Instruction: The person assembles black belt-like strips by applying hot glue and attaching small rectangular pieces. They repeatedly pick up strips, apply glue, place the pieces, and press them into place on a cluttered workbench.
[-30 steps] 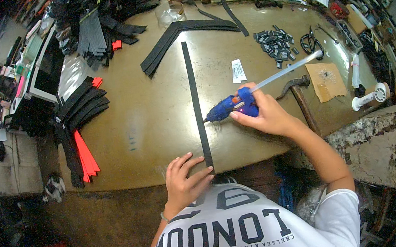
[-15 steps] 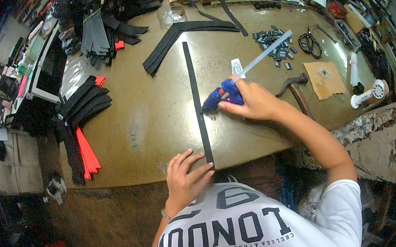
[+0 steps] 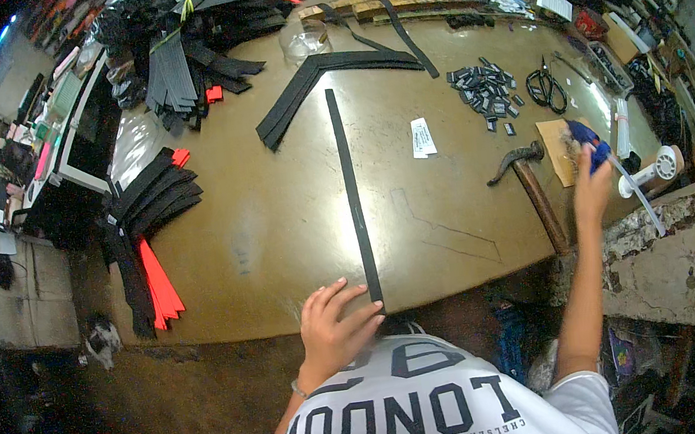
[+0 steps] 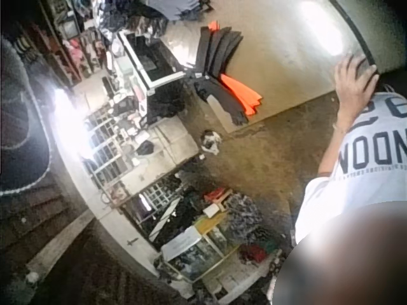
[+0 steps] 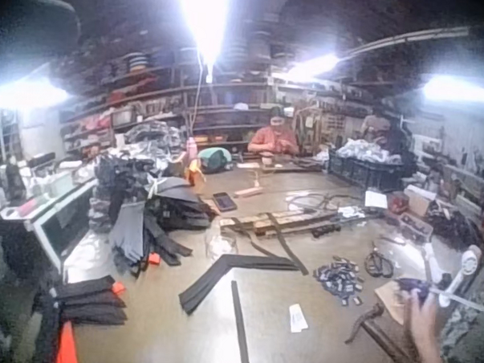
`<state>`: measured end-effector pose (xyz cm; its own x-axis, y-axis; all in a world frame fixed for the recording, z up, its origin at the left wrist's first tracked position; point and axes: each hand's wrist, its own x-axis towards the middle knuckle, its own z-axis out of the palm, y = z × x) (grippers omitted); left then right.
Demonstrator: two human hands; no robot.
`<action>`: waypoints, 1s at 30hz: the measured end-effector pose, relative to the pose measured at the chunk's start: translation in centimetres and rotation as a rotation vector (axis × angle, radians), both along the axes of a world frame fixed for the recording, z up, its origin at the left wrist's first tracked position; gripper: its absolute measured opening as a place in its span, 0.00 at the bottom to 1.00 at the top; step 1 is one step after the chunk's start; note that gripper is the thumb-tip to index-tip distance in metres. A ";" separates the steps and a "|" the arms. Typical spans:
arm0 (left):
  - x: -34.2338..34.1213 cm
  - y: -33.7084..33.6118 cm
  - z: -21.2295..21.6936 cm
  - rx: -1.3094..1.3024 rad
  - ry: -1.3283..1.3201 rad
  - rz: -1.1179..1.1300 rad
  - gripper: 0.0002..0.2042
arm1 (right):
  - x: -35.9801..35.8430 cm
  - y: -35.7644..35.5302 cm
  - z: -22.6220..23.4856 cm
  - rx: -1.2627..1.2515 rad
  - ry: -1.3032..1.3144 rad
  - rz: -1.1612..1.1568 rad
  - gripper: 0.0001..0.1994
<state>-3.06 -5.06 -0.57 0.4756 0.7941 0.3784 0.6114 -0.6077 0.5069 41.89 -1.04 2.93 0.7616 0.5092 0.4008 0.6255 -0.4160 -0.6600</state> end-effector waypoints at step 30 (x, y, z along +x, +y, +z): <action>0.0 0.1 -0.6 0.042 -0.029 -0.004 0.10 | -21.5 28.6 8.1 0.094 0.031 1.617 0.12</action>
